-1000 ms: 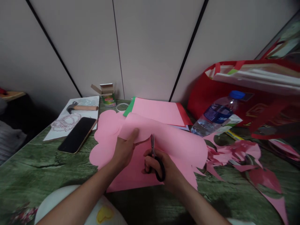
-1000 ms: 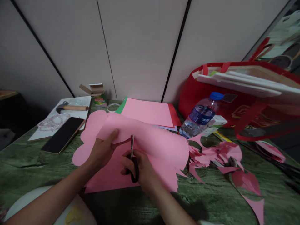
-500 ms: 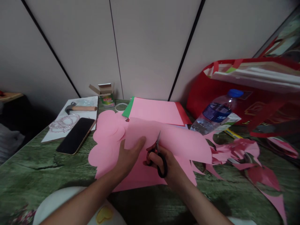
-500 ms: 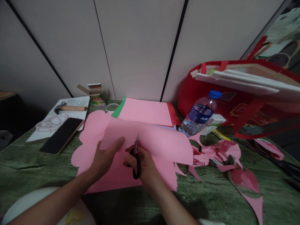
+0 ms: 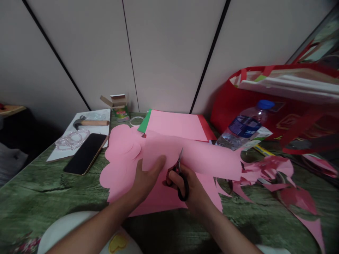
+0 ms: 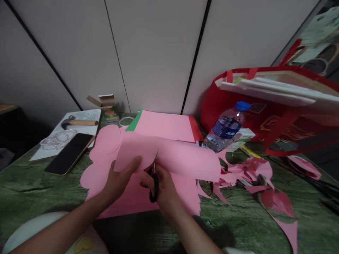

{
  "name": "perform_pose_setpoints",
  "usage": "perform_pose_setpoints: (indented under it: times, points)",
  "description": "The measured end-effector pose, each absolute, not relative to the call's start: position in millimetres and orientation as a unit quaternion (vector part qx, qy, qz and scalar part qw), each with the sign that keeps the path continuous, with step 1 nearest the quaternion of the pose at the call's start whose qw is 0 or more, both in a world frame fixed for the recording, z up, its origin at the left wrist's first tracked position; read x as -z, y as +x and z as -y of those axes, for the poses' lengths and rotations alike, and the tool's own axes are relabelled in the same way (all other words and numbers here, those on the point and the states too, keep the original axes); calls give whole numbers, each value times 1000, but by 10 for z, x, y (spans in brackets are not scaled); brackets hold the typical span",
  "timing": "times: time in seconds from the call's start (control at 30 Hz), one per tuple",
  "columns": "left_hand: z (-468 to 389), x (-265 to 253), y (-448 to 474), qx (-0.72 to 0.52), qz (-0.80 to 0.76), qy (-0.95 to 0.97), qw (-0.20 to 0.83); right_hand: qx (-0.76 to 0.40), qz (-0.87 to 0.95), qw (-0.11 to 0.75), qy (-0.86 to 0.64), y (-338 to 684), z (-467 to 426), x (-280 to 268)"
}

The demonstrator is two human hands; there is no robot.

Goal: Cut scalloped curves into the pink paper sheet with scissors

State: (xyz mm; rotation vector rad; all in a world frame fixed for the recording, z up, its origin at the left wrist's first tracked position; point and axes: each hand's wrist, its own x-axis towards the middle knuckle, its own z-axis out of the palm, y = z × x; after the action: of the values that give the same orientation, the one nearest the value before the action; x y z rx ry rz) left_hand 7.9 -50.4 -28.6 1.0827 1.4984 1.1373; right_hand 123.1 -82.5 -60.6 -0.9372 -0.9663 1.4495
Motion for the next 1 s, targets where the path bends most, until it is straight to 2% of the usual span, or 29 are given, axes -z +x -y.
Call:
perform_pose_setpoints:
  times: [1.0]
  points:
    - [479,348,49,-449,-581,496,464,-592,407,537,-441,1228,838,592]
